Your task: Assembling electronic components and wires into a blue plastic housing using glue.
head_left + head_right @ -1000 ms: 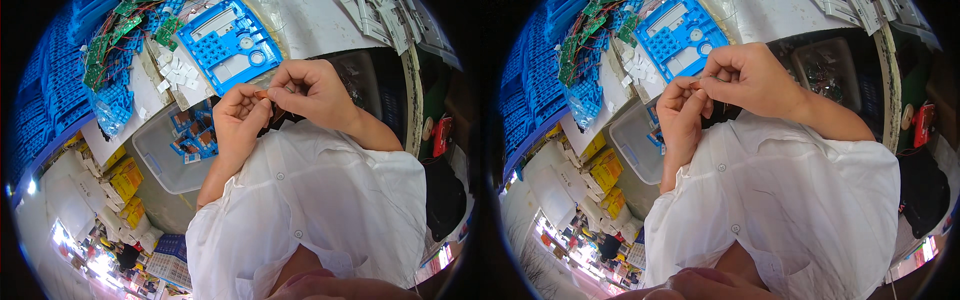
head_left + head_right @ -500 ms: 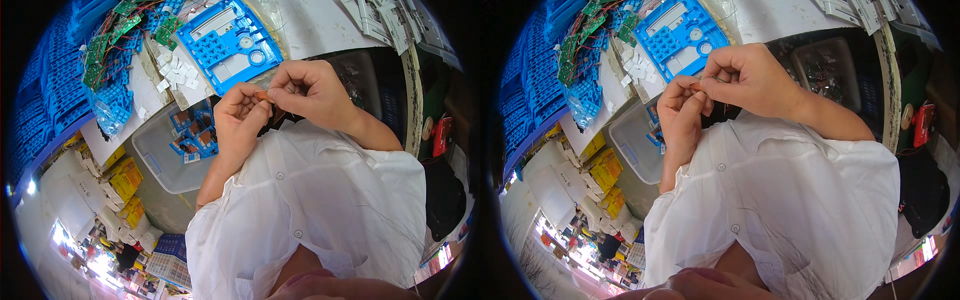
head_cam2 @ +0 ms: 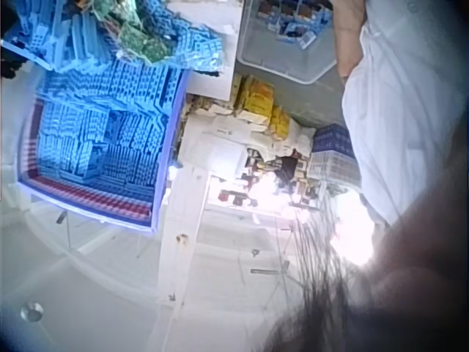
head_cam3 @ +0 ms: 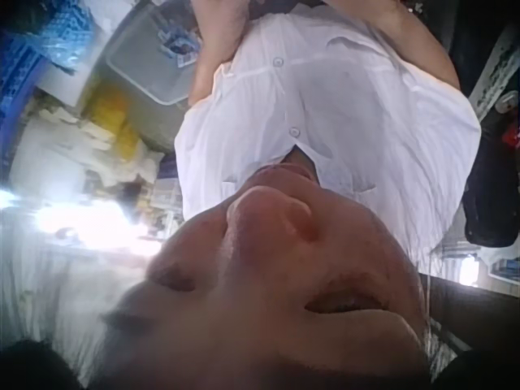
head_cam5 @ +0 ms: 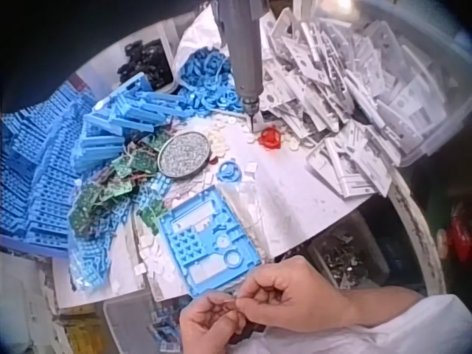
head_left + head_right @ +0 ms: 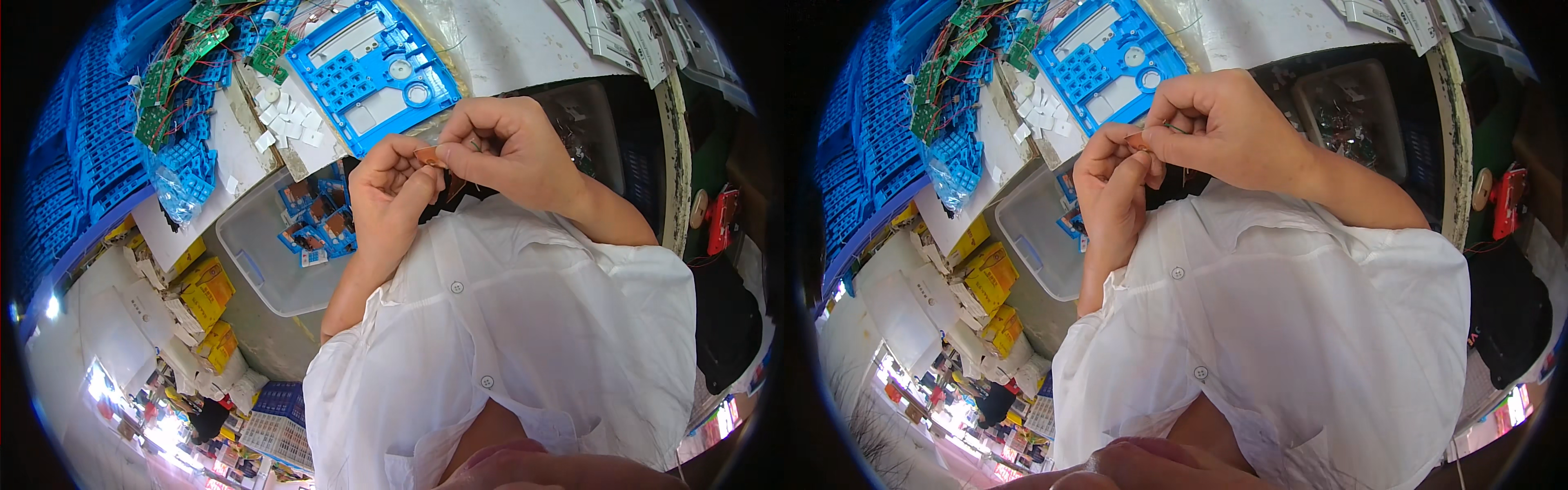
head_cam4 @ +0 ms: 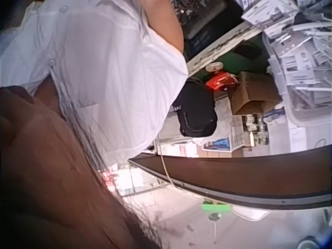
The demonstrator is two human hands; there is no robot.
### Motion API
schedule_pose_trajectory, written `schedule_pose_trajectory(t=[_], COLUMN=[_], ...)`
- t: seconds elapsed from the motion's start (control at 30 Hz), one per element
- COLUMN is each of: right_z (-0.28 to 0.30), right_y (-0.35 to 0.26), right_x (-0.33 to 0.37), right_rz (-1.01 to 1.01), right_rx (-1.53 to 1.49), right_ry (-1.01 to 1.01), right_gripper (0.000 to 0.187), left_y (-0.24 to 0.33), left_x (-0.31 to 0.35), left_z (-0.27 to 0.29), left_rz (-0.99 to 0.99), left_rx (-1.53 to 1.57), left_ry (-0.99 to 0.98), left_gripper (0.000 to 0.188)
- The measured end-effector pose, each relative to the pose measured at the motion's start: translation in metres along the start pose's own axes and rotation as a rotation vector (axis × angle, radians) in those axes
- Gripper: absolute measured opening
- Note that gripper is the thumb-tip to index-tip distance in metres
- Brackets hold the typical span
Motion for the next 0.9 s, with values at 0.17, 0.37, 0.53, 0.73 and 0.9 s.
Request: schedule_pose_trajectory(t=[0.17, 0.37, 0.53, 0.73, 0.9], right_z=[0.002, 0.001, 0.001, 0.005, 0.018], right_y=[0.004, 0.007, 0.010, 0.010, 0.001], right_x=[0.000, -0.001, -0.002, -0.004, -0.001], right_rz=[0.004, -0.006, -0.014, -0.044, -0.027], right_rx=[-0.014, -0.050, -0.080, -0.067, -0.134], right_ry=[0.011, 0.010, 0.001, -0.019, -0.039], right_gripper=[0.012, 0.012, 0.012, 0.012, 0.023], left_y=[0.001, -0.001, 0.000, -0.001, -0.001], left_x=[0.000, -0.001, -0.001, -0.001, -0.001], left_z=[-0.001, -0.002, -0.003, -0.003, -0.002], left_rz=[0.024, 0.023, 0.022, 0.049, 0.077], left_rx=[-0.015, 0.028, -0.006, 0.005, 0.046], left_ry=[-0.018, -0.013, -0.020, -0.028, 0.030], left_gripper=[0.013, 0.009, 0.014, 0.013, 0.014])
Point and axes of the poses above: each hand's wrist, its own x-axis away from the middle knuckle, its own z-axis out of the back of the hand, y = z × x, the point moved 6 cm from there along -x, towards the middle knuckle, and after that the axes turned 5 degrees about -z, right-handed, at the moved point
